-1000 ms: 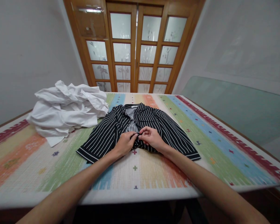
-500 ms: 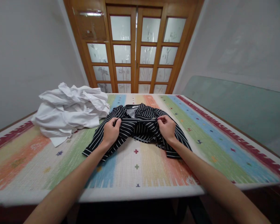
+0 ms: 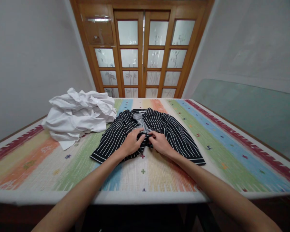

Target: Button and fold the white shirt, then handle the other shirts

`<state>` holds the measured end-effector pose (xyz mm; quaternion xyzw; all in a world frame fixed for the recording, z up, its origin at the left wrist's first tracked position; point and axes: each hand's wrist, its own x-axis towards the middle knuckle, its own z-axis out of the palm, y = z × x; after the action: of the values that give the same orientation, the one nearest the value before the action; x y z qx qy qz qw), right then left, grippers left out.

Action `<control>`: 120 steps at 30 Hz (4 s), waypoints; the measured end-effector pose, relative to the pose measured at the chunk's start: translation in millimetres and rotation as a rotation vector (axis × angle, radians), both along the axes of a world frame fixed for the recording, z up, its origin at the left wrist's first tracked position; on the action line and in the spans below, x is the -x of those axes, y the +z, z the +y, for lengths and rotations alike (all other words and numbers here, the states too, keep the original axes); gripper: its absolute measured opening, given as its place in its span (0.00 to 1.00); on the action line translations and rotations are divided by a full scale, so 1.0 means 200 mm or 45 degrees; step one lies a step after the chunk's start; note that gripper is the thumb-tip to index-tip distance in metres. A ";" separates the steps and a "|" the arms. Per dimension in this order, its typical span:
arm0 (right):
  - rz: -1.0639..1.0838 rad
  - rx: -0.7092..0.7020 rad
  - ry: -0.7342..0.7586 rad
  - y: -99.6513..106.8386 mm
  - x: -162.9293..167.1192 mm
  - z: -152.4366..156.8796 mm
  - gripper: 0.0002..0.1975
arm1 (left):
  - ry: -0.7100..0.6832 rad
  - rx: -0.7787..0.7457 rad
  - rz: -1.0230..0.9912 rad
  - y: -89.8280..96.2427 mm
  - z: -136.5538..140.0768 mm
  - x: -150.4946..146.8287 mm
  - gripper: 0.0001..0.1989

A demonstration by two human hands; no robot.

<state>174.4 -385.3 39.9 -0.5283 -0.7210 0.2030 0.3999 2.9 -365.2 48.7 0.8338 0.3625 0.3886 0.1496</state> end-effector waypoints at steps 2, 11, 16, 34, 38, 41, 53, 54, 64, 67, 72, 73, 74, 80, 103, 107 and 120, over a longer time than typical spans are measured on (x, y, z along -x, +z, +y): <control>0.083 -0.034 -0.006 0.00 0.00 0.00 0.10 | -0.009 0.076 0.033 -0.02 0.01 -0.01 0.13; 0.384 -0.015 0.181 -0.03 0.00 -0.02 0.09 | -0.099 0.063 -0.025 -0.05 -0.04 0.01 0.06; 0.489 -0.026 0.155 -0.03 -0.01 -0.02 0.09 | -0.020 0.070 -0.026 -0.04 -0.05 0.01 0.07; 0.190 -0.222 0.175 -0.02 -0.01 -0.05 0.06 | -0.212 0.255 -0.102 -0.03 -0.06 0.03 0.13; 0.050 -0.350 0.202 -0.01 -0.01 -0.06 0.05 | -0.218 0.262 -0.118 -0.03 -0.05 0.04 0.12; -0.081 -0.461 0.266 -0.01 -0.01 -0.06 0.06 | -0.227 0.253 -0.086 -0.03 -0.04 0.05 0.12; -0.211 -0.571 -0.254 0.04 -0.21 0.08 0.06 | -0.110 -0.018 0.034 0.04 -0.04 0.11 0.11; -0.179 -0.605 -0.332 0.06 -0.24 0.09 0.06 | 0.002 -0.033 -0.034 0.07 -0.02 0.14 0.11; 0.224 -0.361 -0.250 0.10 -0.22 0.04 0.15 | 0.353 -0.136 -0.127 0.06 0.07 0.24 0.09; 0.204 -0.170 0.102 0.12 -0.11 -0.04 0.16 | 0.426 -0.386 0.046 0.05 0.04 0.20 0.06; -0.019 -0.184 0.159 0.10 -0.03 -0.07 0.11 | 0.147 -0.562 0.234 0.05 -0.01 0.12 0.15; -0.081 -0.205 0.109 0.09 -0.03 -0.07 0.11 | 0.050 -0.538 0.271 0.04 -0.02 0.09 0.15; -0.125 -0.217 0.064 0.08 -0.03 -0.06 0.11 | -0.032 -0.500 0.301 0.02 -0.02 0.07 0.15; 0.003 -0.273 0.022 0.07 -0.02 -0.06 0.03 | -0.119 -0.278 0.268 -0.05 -0.03 0.00 0.13; 0.546 0.015 0.157 0.00 -0.01 -0.03 0.09 | -0.114 -0.085 0.074 -0.04 -0.06 0.01 0.10; 0.633 0.113 0.222 0.01 -0.01 -0.03 0.13 | -0.072 -0.061 0.091 -0.05 -0.05 0.01 0.12; 0.480 0.081 0.400 -0.01 -0.03 -0.02 0.11 | -0.104 0.319 -0.032 -0.04 -0.06 -0.01 0.17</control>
<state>180.3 -388.9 37.3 -0.3746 -0.7002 0.3803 0.4741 4.4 -376.9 41.3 0.8178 0.3718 0.3443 0.2727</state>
